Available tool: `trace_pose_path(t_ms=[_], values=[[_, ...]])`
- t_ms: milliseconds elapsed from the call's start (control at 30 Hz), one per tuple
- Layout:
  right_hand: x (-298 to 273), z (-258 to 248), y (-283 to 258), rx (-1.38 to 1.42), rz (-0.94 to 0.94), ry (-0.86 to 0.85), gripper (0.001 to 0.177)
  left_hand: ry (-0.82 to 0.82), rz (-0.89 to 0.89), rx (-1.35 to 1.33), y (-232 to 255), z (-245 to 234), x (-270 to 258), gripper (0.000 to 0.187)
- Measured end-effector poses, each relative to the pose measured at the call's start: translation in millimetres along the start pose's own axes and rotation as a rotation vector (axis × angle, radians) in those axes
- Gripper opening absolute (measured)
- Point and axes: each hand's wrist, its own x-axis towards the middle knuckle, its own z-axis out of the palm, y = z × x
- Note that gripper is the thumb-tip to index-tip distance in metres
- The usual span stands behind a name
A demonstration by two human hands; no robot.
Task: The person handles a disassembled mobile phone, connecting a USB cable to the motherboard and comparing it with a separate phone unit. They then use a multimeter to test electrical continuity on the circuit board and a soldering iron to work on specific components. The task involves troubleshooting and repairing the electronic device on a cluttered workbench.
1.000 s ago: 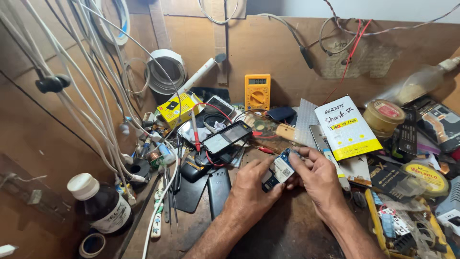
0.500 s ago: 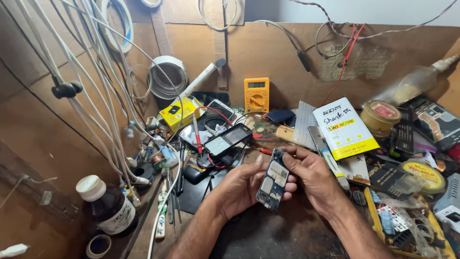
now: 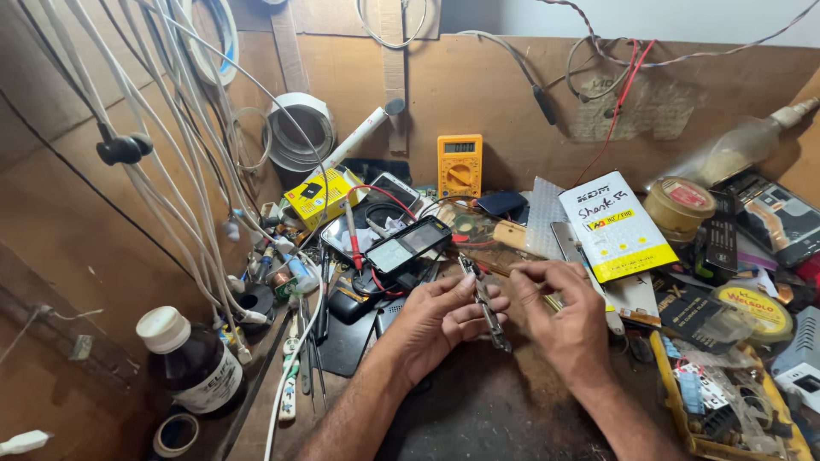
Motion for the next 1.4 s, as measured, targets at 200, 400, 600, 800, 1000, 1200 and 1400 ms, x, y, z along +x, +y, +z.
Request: trace_pose_path(t_ms=[200,400,600,800,1000,1200,1400], values=[[-5.3,2.4,-24.8,-0.014,-0.171,-0.054,0.014,0.054,0.019,0.053,-5.3,-7.7,2.3,0.037],[-5.0,3.9,-9.2,0.023,-0.035,-0.048,0.015,0.071,0.009,0.056,-0.2,0.4,-0.5,0.037],[5.1,7.6,13.3,0.593,0.574,-0.145,0.031,-0.045,-0.055,-0.016,6.5,13.9,-7.0,0.047],[2.8,3.0,9.7,0.757,0.61,-0.266,0.026,-0.134,-0.077,0.088,7.1,16.6,-9.4,0.047],[2.6,5.2,13.3,0.789,0.625,-0.181,0.018,-0.046,-0.087,0.113,5.5,21.2,-7.6,0.046],[1.7,4.6,13.0,0.789,0.603,-0.111,0.017,0.052,0.053,0.353,-6.0,17.5,-1.7,0.035],[-0.3,11.4,14.2,0.45,0.341,0.028,0.021,0.432,0.487,0.978,-18.4,34.9,0.5,0.032]])
